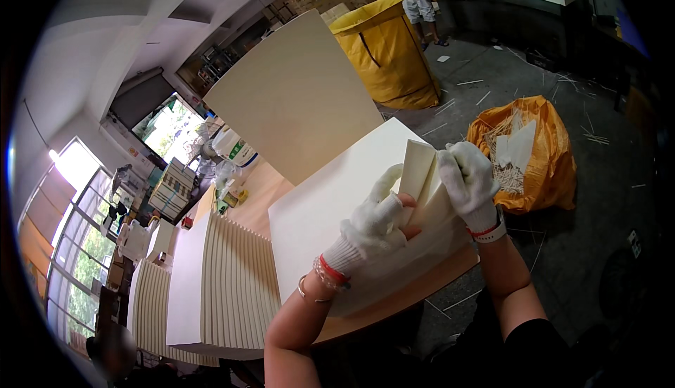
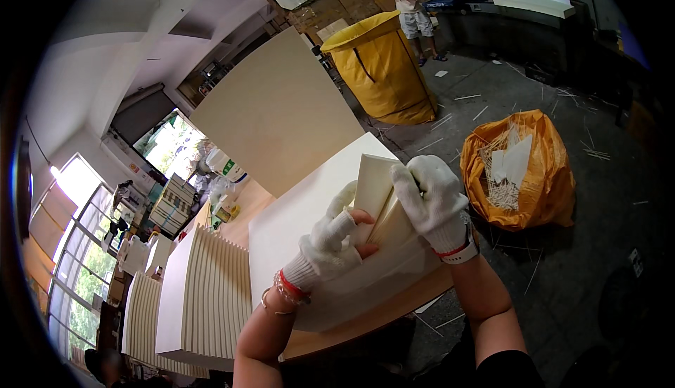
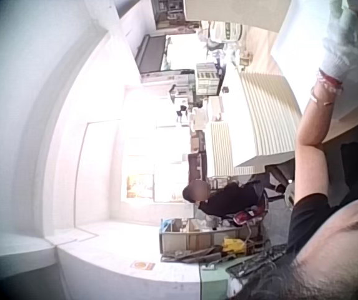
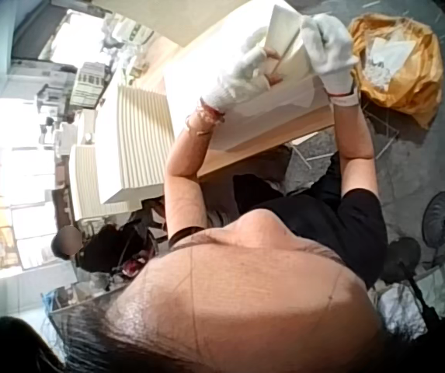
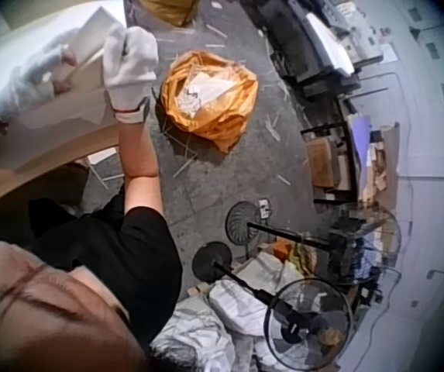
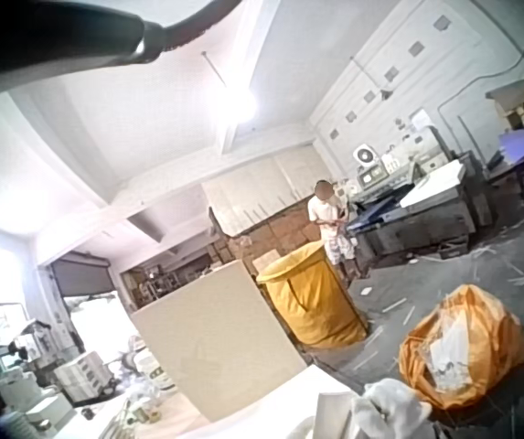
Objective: The person picks up individual white paper sheets from a stack on a table and places them onto a separate stack. The person wears white gloves and handles the paper one sheet at a time, repeating this action throughout the video.
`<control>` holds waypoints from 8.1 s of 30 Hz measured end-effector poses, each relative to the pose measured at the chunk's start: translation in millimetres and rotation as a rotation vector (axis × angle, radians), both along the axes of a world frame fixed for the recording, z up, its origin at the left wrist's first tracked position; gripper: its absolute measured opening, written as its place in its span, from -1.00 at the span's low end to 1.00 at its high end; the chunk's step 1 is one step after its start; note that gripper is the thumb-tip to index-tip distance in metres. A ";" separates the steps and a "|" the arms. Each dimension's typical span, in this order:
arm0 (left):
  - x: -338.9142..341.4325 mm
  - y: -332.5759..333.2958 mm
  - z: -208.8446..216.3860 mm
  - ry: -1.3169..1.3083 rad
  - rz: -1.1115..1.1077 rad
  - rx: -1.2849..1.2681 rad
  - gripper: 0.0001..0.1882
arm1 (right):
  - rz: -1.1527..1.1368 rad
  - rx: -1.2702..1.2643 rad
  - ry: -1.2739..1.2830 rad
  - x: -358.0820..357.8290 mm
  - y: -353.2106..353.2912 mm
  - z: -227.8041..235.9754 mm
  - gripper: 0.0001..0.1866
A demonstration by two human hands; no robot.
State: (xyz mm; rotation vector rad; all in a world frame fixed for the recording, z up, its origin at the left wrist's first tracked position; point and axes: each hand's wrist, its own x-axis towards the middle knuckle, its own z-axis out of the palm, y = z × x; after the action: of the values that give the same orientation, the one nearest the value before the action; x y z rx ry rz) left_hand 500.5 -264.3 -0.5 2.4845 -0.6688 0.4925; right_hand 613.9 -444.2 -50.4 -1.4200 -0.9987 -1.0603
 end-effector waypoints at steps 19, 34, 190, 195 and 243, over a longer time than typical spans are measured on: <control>-0.6 0.4 1.1 0.034 -0.002 -0.002 -0.56 | 0.099 0.055 0.147 -2.2 -1.3 1.7 -0.90; -1.2 -2.2 1.8 0.033 0.011 -0.020 -0.54 | 0.056 -0.004 0.056 -0.7 -4.1 -0.6 -0.90; 1.0 -8.1 4.1 0.085 0.041 0.240 -0.85 | -0.026 -0.447 0.054 -9.1 -18.8 32.4 -0.53; -2.2 -5.1 1.6 0.138 0.017 0.057 -0.85 | 0.023 -0.459 0.104 -16.2 -22.1 42.1 -0.64; -1.9 0.9 1.0 0.079 -0.053 -0.011 -0.59 | -0.157 -0.172 -0.193 -2.8 -9.5 4.6 -0.66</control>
State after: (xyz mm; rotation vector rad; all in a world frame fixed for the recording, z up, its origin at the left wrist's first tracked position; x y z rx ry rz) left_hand 498.6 -263.4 0.5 2.4554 -0.6969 0.3749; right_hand 611.2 -453.6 -45.7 -1.5777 -1.1539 -1.2709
